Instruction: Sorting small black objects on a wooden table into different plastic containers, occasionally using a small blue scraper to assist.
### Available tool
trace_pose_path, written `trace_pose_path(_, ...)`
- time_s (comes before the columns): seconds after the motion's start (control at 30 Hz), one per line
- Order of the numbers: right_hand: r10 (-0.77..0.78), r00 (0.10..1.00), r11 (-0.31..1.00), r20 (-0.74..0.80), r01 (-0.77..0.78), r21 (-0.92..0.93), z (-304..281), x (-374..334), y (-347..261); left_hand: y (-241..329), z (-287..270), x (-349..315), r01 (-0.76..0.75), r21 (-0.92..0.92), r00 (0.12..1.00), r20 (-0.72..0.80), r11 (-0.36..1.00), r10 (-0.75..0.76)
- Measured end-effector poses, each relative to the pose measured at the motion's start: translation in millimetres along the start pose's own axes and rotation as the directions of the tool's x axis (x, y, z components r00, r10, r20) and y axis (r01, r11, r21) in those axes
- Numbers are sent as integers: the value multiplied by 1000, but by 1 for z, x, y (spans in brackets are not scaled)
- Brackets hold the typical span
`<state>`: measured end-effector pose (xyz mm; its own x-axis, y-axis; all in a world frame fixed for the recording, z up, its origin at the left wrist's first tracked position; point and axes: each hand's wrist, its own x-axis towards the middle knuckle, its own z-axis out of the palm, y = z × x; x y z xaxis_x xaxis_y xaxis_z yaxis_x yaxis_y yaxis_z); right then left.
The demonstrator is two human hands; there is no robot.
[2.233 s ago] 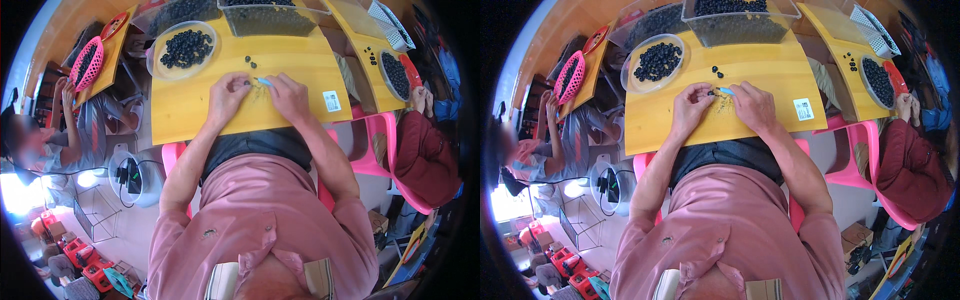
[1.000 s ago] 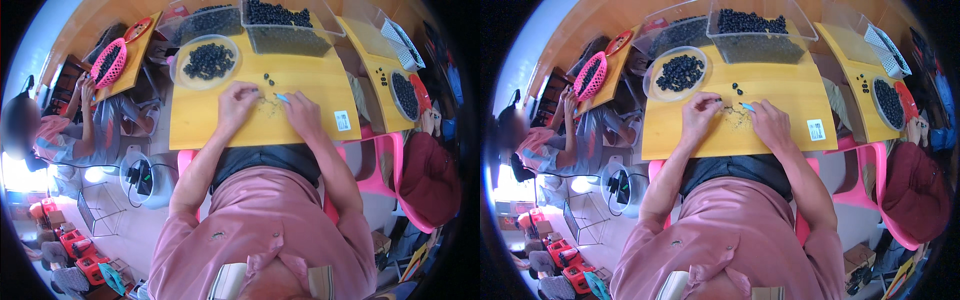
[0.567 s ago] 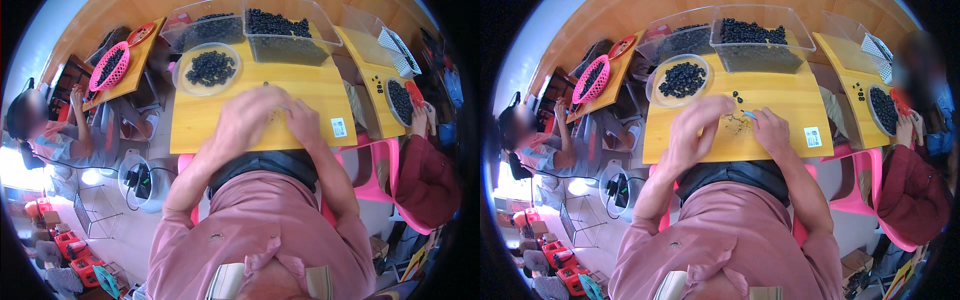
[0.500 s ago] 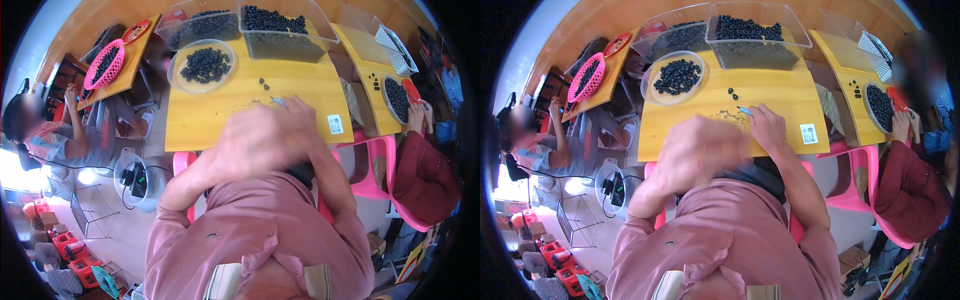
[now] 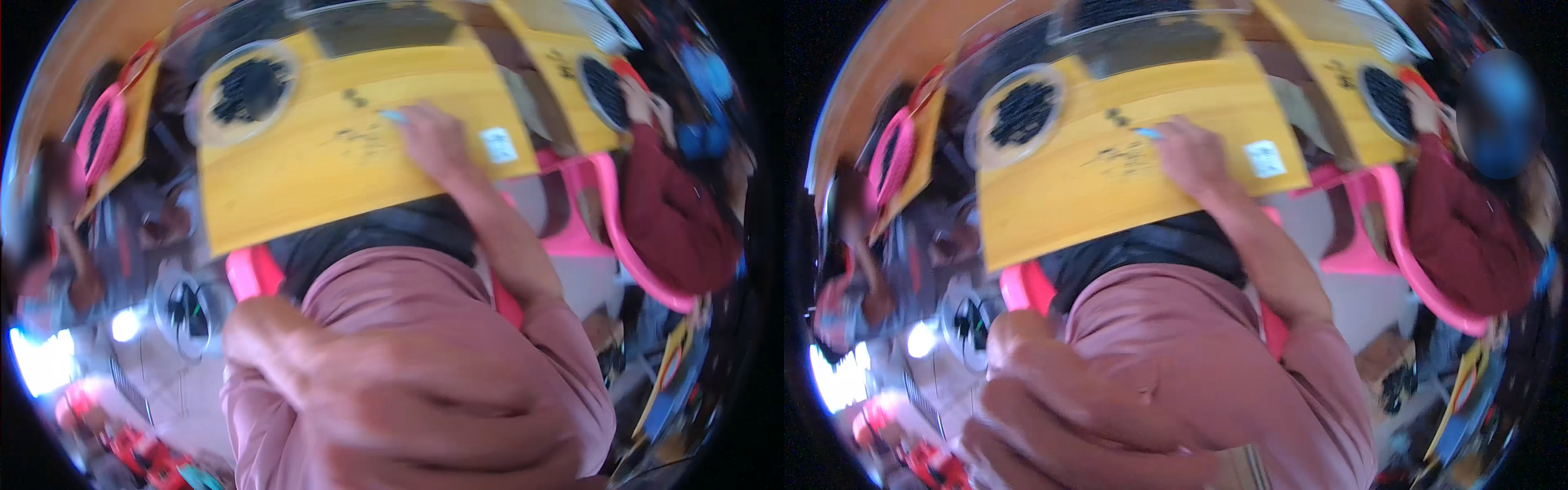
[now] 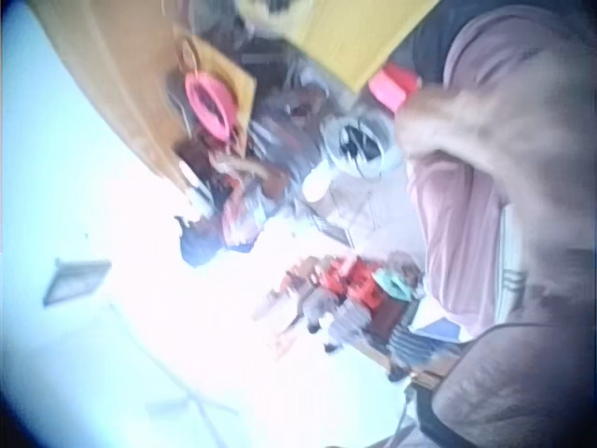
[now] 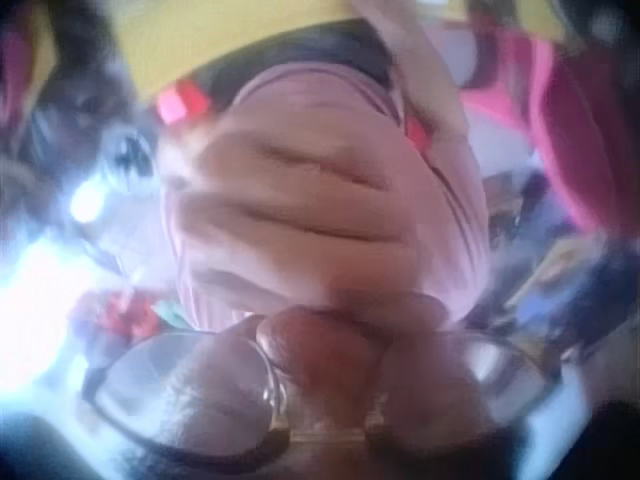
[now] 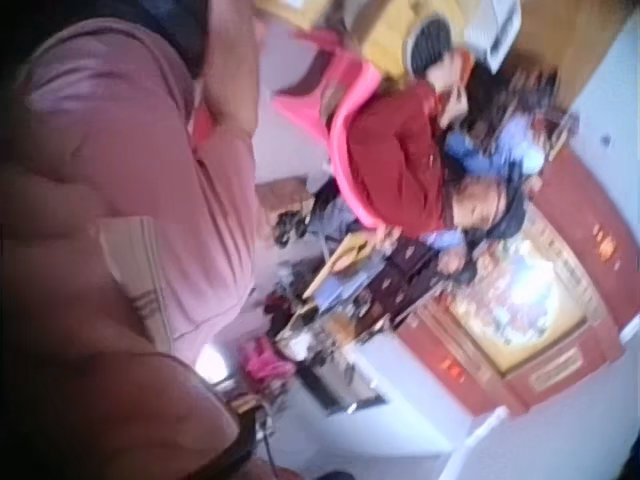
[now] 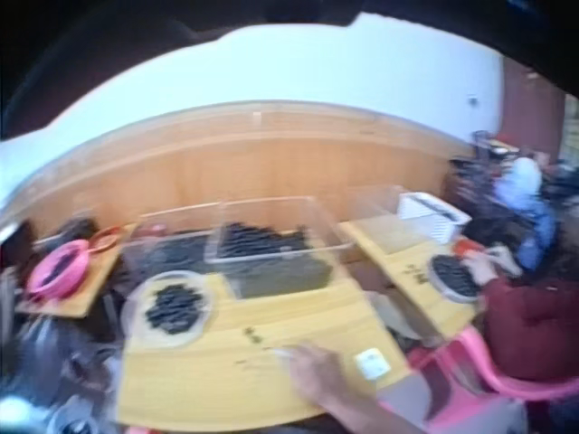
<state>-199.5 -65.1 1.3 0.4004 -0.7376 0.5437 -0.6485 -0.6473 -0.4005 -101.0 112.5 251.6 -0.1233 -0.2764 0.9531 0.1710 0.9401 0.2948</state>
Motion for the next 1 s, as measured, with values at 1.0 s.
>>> trace_pose_path(1.0,122,992,991,21,-123,60,-15,7,8,-222,-153,-169,461,852,616,-104,250,-781)
